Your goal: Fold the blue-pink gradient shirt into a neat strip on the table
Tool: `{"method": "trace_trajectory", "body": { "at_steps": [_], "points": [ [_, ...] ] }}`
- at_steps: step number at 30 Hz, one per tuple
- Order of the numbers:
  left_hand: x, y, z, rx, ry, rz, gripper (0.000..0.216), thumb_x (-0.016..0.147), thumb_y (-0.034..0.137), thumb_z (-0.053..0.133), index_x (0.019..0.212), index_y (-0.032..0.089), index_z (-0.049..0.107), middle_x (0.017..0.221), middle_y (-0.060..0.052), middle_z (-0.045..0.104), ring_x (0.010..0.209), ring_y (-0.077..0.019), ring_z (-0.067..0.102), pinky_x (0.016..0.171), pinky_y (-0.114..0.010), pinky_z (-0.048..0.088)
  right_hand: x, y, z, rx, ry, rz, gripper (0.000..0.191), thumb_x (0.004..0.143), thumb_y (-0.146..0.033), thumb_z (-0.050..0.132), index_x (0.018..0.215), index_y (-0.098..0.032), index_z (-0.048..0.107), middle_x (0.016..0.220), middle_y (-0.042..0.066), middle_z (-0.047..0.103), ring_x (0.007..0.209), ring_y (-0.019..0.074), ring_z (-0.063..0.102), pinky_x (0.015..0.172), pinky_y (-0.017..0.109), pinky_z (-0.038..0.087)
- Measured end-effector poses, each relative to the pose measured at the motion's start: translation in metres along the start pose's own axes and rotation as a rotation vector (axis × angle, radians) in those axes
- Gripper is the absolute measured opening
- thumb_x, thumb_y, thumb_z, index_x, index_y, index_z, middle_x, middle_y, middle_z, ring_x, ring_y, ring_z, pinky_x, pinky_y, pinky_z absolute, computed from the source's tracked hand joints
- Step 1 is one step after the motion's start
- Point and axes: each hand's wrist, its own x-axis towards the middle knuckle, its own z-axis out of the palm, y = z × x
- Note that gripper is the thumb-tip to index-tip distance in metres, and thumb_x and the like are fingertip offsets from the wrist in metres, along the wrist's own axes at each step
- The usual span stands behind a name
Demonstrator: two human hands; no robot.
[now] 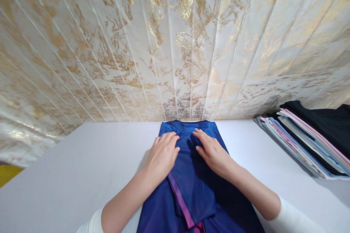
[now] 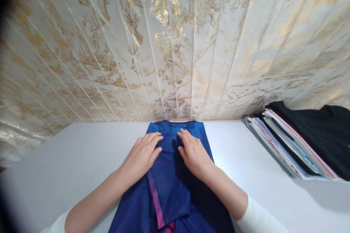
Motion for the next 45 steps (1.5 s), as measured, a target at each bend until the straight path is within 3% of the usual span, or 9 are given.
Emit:
{"method": "trace_trajectory", "body": {
  "at_steps": [4, 8, 11, 14, 19, 25, 30, 40, 45],
  "points": [
    [-0.041, 0.022, 0.014, -0.151, -0.162, 0.217, 0.051, 0.097, 0.034, 0.054, 0.144, 0.017, 0.044, 0.156, -0.010, 0.036, 0.145, -0.0271, 0.028, 0.116, -0.049, 0.028, -0.052, -0.027, 0.006, 0.017, -0.050, -0.037, 0.054, 0.097, -0.024, 0.040, 0.150, -0.024, 0.031, 0.156, 0.013, 0.036, 0.144, 0.0243, 0.032, 0.110, 0.051, 0.039],
    [-0.066, 0.020, 0.023, -0.221, -0.227, 0.263, 0.055, 0.099, 0.040, 0.048, 0.149, 0.020, 0.036, 0.159, -0.010, 0.027, 0.147, -0.0275, 0.024, 0.118, -0.052, 0.024, -0.071, -0.033, -0.004, -0.005, -0.068, -0.017, 0.052, 0.095, -0.026, 0.047, 0.146, -0.023, 0.039, 0.155, 0.014, 0.038, 0.143, 0.0298, 0.033, 0.109, 0.056, 0.039],
    [-0.073, 0.021, 0.018, -0.317, -0.168, 0.319, 0.049, 0.099, 0.046, 0.047, 0.143, 0.023, 0.044, 0.154, -0.009, 0.039, 0.142, -0.0274, 0.034, 0.116, -0.050, 0.026, -0.071, -0.038, -0.025, 0.146, -0.038, -0.032, 0.042, 0.093, -0.019, 0.045, 0.135, -0.025, 0.047, 0.146, 0.012, 0.048, 0.137, 0.0257, 0.043, 0.108, 0.048, 0.043],
    [-0.074, 0.040, 0.018, -0.352, -0.174, 0.272, 0.051, 0.082, 0.048, 0.070, 0.124, 0.021, 0.057, 0.135, -0.010, 0.056, 0.123, -0.0308, 0.051, 0.108, -0.048, 0.039, -0.076, -0.043, -0.038, 0.372, -0.104, -0.012, 0.052, 0.075, 0.001, 0.039, 0.117, -0.026, 0.050, 0.118, 0.006, 0.062, 0.113, 0.0186, 0.058, 0.096, 0.037, 0.050],
    [-0.066, 0.072, 0.028, -0.242, -0.165, 0.177, 0.030, 0.080, 0.023, 0.065, 0.110, 0.016, 0.060, 0.116, -0.011, 0.061, 0.108, -0.0305, 0.055, 0.094, -0.045, 0.050, -0.087, -0.042, -0.034, 0.527, -0.176, 0.046, 0.065, 0.049, 0.004, 0.033, 0.105, -0.026, 0.048, 0.106, 0.002, 0.058, 0.106, 0.0175, 0.055, 0.094, 0.035, 0.047],
    [-0.061, 0.060, 0.023, -0.406, -0.059, 0.088, 0.008, 0.089, 0.016, 0.056, 0.093, 0.020, 0.062, 0.100, -0.003, 0.065, 0.097, -0.0213, 0.060, 0.088, -0.034, 0.049, -0.083, -0.049, -0.037, 0.410, -0.204, -0.058, 0.057, 0.068, 0.003, 0.044, 0.117, -0.026, 0.046, 0.117, 0.006, 0.056, 0.112, 0.0234, 0.050, 0.098, 0.042, 0.043],
    [-0.063, 0.057, 0.021, -0.494, -0.042, 0.032, 0.007, 0.086, 0.022, 0.062, 0.082, 0.021, 0.057, 0.091, 0.000, 0.063, 0.090, -0.0196, 0.059, 0.082, -0.032, 0.048, -0.078, -0.054, -0.031, 0.271, -0.179, -0.073, 0.030, 0.079, 0.000, 0.046, 0.098, -0.023, 0.053, 0.098, 0.005, 0.061, 0.094, 0.0238, 0.053, 0.083, 0.039, 0.046],
    [-0.069, 0.070, 0.034, -0.386, -0.017, 0.006, 0.021, 0.075, 0.009, 0.059, 0.090, 0.022, 0.053, 0.100, -0.002, 0.060, 0.096, -0.0219, 0.054, 0.090, -0.037, 0.047, -0.077, -0.049, -0.032, 0.204, -0.185, -0.100, 0.029, 0.074, 0.003, 0.046, 0.086, -0.022, 0.054, 0.092, 0.003, 0.064, 0.088, 0.0210, 0.055, 0.080, 0.035, 0.045],
    [-0.079, 0.055, 0.027, -0.314, -0.125, 0.180, 0.032, 0.088, 0.031, 0.065, 0.118, 0.020, 0.057, 0.132, -0.007, 0.059, 0.120, -0.0269, 0.052, 0.103, -0.043, 0.042, -0.080, -0.046, -0.044, 0.146, -0.220, -0.229, 0.034, 0.081, 0.002, 0.038, 0.088, -0.023, 0.060, 0.100, 0.005, 0.067, 0.091, 0.0204, 0.060, 0.081, 0.036, 0.048]
  ]
}}
